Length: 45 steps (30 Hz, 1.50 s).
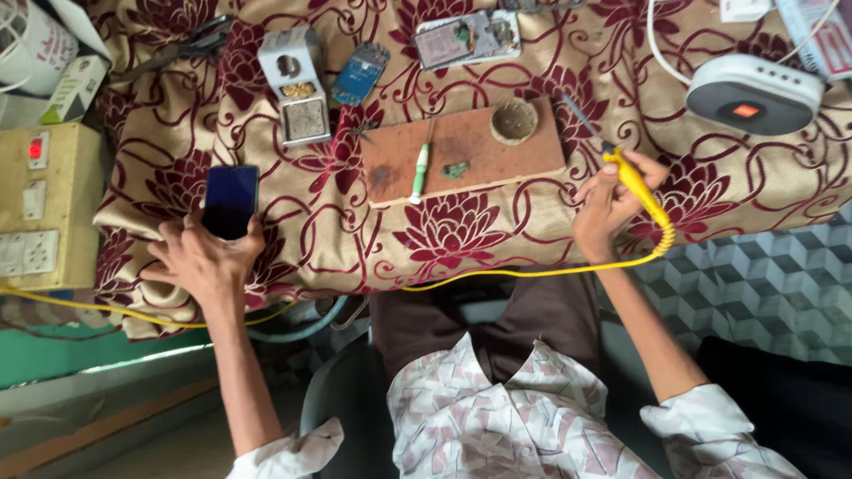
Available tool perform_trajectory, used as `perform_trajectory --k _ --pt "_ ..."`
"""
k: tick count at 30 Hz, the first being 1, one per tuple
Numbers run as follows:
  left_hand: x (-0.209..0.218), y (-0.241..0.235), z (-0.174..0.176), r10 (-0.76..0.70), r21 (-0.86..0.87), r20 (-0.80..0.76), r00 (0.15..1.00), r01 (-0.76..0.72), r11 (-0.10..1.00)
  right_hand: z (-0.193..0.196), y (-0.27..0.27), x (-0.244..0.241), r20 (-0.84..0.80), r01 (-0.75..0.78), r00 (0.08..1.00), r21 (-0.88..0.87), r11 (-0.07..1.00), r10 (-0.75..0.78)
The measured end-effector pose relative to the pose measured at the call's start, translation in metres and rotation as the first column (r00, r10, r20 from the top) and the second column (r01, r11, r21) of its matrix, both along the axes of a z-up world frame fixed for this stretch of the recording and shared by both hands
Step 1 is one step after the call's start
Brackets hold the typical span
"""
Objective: The person uses a soldering iron and a small green-handled tool to work on a small electronic component placed on a cork board. They repeatedly apply heat and adjust the component while seated at a cluttered workbench.
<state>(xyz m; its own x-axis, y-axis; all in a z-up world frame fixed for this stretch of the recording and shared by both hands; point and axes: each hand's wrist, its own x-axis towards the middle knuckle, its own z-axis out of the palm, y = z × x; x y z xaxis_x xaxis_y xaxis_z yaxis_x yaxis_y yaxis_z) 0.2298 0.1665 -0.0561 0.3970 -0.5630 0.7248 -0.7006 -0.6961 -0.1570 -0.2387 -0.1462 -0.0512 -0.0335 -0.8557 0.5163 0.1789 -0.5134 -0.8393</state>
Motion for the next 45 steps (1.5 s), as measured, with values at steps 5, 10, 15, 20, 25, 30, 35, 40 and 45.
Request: perform_trajectory --k 5,10,15,20,25,30,35,40,45 --pt "0.026 0.003 -0.023 -0.001 -0.026 0.173 0.985 0.006 1.000 0.002 0.007 -0.001 -0.034 0.003 0.999 0.036 0.999 -0.002" --pt "0.023 -0.013 -0.013 0.053 -0.019 -0.073 0.996 -0.054 0.998 0.007 0.004 0.001 0.006 0.033 0.999 0.075 0.997 -0.033" --pt "-0.007 -0.030 0.018 -0.015 -0.140 0.197 0.980 0.043 0.989 0.006 0.005 0.003 0.002 0.041 0.999 0.080 0.996 -0.041" --pt "-0.030 -0.031 0.039 0.027 -0.191 0.185 0.982 0.009 0.982 -0.001 0.009 0.000 -0.058 0.040 0.998 0.030 0.999 -0.038" --pt "-0.043 -0.030 0.045 0.129 -0.159 -0.037 0.991 -0.133 0.978 -0.002 0.009 -0.001 -0.056 0.010 0.998 0.031 0.999 -0.009" --pt "-0.042 -0.034 0.042 0.038 -0.235 0.023 0.999 -0.032 0.971 0.000 0.008 -0.002 -0.075 0.012 0.997 -0.006 1.000 -0.012" --pt "-0.040 -0.033 0.042 0.092 -0.225 -0.206 0.974 -0.138 0.965 -0.003 0.009 -0.003 -0.079 -0.007 0.997 0.010 1.000 0.007" --pt "-0.049 -0.033 0.049 0.081 -0.260 -0.184 0.980 -0.128 0.957 -0.007 0.006 -0.004 -0.103 0.011 0.995 -0.007 1.000 -0.012" --pt "-0.047 -0.032 0.043 0.045 -0.306 -0.220 0.974 -0.113 0.945 -0.010 0.006 -0.004 -0.106 0.020 0.994 -0.032 0.999 -0.023"
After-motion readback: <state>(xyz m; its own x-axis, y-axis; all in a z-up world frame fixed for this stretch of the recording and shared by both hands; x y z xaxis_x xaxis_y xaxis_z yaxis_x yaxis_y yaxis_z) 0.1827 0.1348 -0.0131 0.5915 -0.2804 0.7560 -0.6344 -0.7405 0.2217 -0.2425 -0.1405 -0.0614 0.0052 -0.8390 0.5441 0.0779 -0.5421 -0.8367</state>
